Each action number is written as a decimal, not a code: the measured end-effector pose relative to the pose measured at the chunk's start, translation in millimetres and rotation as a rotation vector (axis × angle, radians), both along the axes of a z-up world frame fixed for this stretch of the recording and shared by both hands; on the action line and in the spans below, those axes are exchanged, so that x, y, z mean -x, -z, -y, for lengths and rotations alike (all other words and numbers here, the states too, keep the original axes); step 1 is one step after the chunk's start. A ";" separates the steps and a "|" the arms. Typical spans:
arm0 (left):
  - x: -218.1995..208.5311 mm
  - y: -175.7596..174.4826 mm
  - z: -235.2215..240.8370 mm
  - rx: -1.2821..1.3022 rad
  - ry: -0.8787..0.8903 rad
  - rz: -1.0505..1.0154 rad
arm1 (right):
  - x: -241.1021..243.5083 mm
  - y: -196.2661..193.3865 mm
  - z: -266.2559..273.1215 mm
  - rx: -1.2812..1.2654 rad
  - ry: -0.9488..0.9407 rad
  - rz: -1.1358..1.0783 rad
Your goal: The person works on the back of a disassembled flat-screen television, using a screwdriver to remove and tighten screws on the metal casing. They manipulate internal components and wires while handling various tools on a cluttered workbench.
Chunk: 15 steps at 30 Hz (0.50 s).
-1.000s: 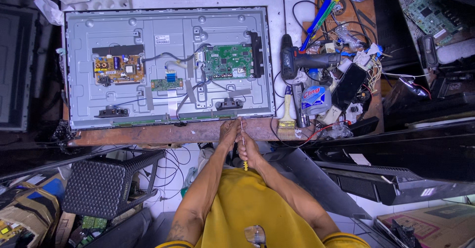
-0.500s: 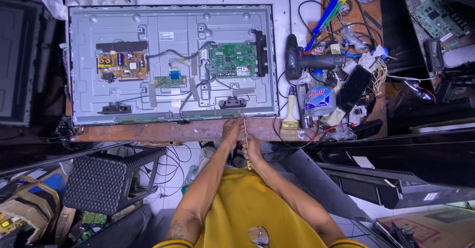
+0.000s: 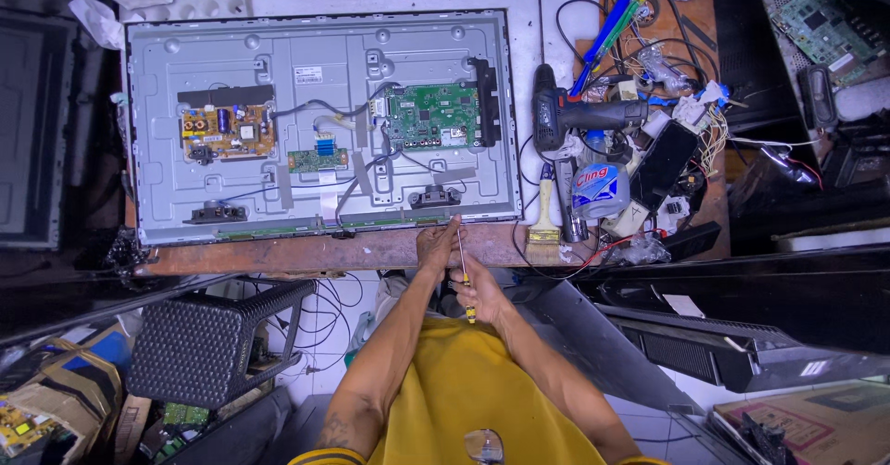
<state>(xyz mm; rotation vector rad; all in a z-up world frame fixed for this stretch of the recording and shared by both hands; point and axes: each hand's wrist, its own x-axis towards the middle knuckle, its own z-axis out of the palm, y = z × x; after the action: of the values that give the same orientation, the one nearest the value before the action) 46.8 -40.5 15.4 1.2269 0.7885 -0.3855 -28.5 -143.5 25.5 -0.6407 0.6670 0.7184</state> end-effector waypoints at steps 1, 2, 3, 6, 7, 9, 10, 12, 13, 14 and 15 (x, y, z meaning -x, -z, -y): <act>-2.1 -15.7 0.0 -0.001 0.007 -0.002 | -5.8 9.1 2.7 -0.001 0.007 -0.002; -0.5 -31.6 -1.3 -0.015 0.007 -0.024 | -7.3 18.1 3.9 0.059 -0.045 -0.001; 0.8 -47.9 -2.6 -0.029 0.008 -0.047 | -8.8 26.6 5.0 0.118 -0.098 0.000; -6.1 25.1 7.3 -0.079 0.001 -0.065 | -10.1 17.1 2.9 0.241 -0.147 -0.024; 2.7 15.2 6.9 -0.078 0.005 -0.078 | -2.2 12.2 0.6 0.240 -0.145 -0.037; -4.9 -4.8 5.0 -0.084 -0.006 -0.087 | -11.7 5.1 -5.0 0.328 -0.127 0.010; -4.4 2.8 6.8 -0.084 -0.005 -0.088 | -6.1 42.6 -5.6 0.328 -0.126 0.009; -3.6 17.1 8.3 -0.073 0.006 -0.078 | 4.8 117.0 -8.9 0.804 -0.107 0.243; -5.9 5.5 4.6 -0.074 0.005 -0.078 | 1.7 101.4 -18.9 0.803 -0.107 0.244; -5.7 -5.1 5.6 -0.085 0.023 -0.091 | 1.7 86.3 -24.1 0.974 -0.128 0.300; -5.2 -15.8 6.3 -0.096 0.041 -0.105 | 1.9 71.0 -29.8 1.145 -0.150 0.356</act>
<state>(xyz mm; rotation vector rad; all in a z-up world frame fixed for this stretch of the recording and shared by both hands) 52.0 -46.8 31.3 1.3220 0.8813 -0.4524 -30.5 -113.7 -45.5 -1.8363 0.6645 0.2782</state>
